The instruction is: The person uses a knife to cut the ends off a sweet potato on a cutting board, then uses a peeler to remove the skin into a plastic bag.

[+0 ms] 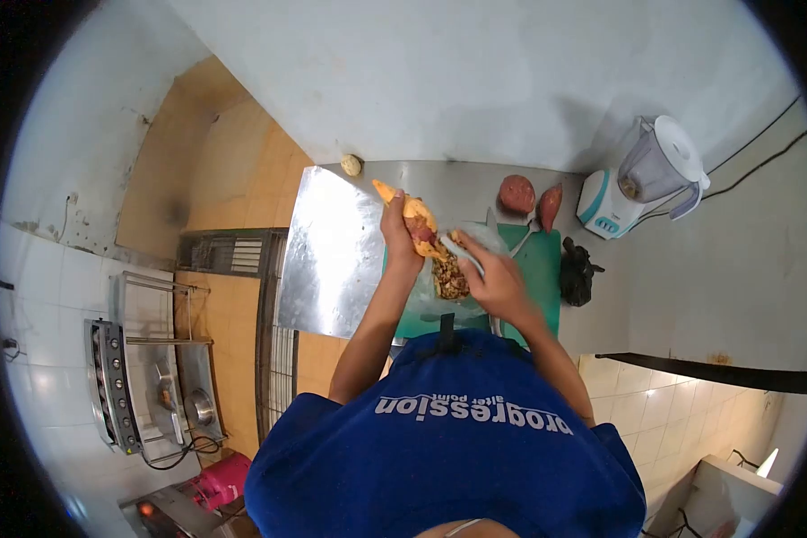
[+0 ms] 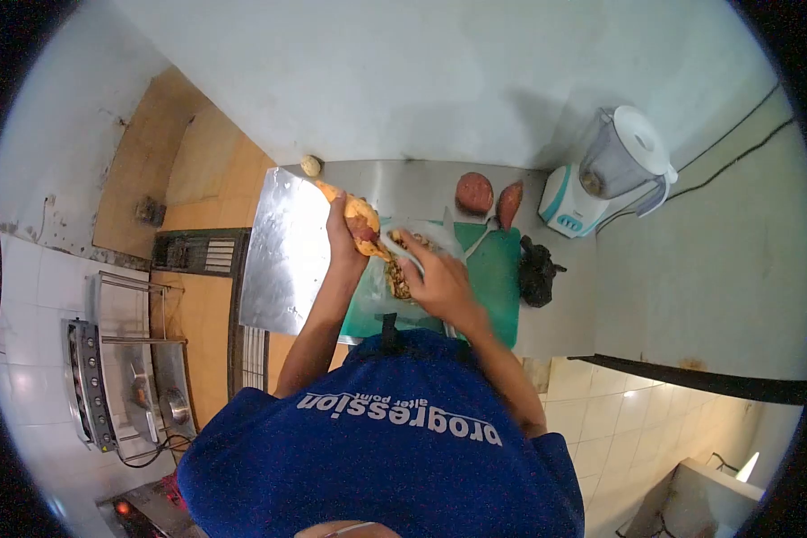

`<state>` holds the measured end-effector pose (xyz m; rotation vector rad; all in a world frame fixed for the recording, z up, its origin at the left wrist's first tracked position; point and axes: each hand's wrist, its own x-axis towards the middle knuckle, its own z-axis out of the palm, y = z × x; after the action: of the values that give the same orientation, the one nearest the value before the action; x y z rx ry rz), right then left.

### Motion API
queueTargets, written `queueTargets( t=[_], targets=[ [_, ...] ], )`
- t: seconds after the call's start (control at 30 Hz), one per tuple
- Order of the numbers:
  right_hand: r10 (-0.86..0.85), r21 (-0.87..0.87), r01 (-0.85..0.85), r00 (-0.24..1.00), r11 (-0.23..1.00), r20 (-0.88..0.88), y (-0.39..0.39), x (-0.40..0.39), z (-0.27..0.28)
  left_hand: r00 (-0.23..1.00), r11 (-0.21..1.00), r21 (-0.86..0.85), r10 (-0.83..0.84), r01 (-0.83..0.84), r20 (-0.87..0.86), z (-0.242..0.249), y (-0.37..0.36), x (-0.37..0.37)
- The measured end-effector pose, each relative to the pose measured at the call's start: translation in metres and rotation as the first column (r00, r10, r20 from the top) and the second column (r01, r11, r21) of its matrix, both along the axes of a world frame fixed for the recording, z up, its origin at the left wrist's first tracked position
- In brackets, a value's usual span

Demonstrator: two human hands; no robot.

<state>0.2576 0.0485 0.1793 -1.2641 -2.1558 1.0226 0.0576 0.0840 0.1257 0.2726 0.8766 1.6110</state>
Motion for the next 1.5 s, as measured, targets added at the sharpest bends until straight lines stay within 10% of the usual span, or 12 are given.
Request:
queueTargets(
  t=[0.47,0.53,0.73,0.97,1.5],
  targets=[
    [-0.035,0.037,0.035,0.999,0.999,-0.018,0.001,-0.006,0.012,0.973,0.976,-0.046,0.217,-0.214,0.075,-0.011,0.006,0.029],
    [0.044,-0.120,-0.016,0.971,0.993,0.236,-0.004,-0.006,0.012,0.984,0.989,-0.006,0.151,-0.151,0.097,-0.017,0.008,0.016],
    [-0.031,0.160,0.047,0.995,0.986,-0.100,0.002,-0.002,-0.018,0.983,0.987,-0.025,0.161,-0.160,0.087,-0.010,0.010,0.009],
    [0.097,-0.129,-0.077,0.982,0.989,0.160,-0.007,0.005,-0.004,0.981,0.984,0.090,0.141,-0.154,0.133,-0.011,0.014,-0.001],
    [-0.045,0.038,0.044,0.998,0.998,0.042,0.002,-0.009,0.007,0.974,0.987,0.099,0.101,-0.123,0.205,0.000,0.006,0.023]
  ],
)
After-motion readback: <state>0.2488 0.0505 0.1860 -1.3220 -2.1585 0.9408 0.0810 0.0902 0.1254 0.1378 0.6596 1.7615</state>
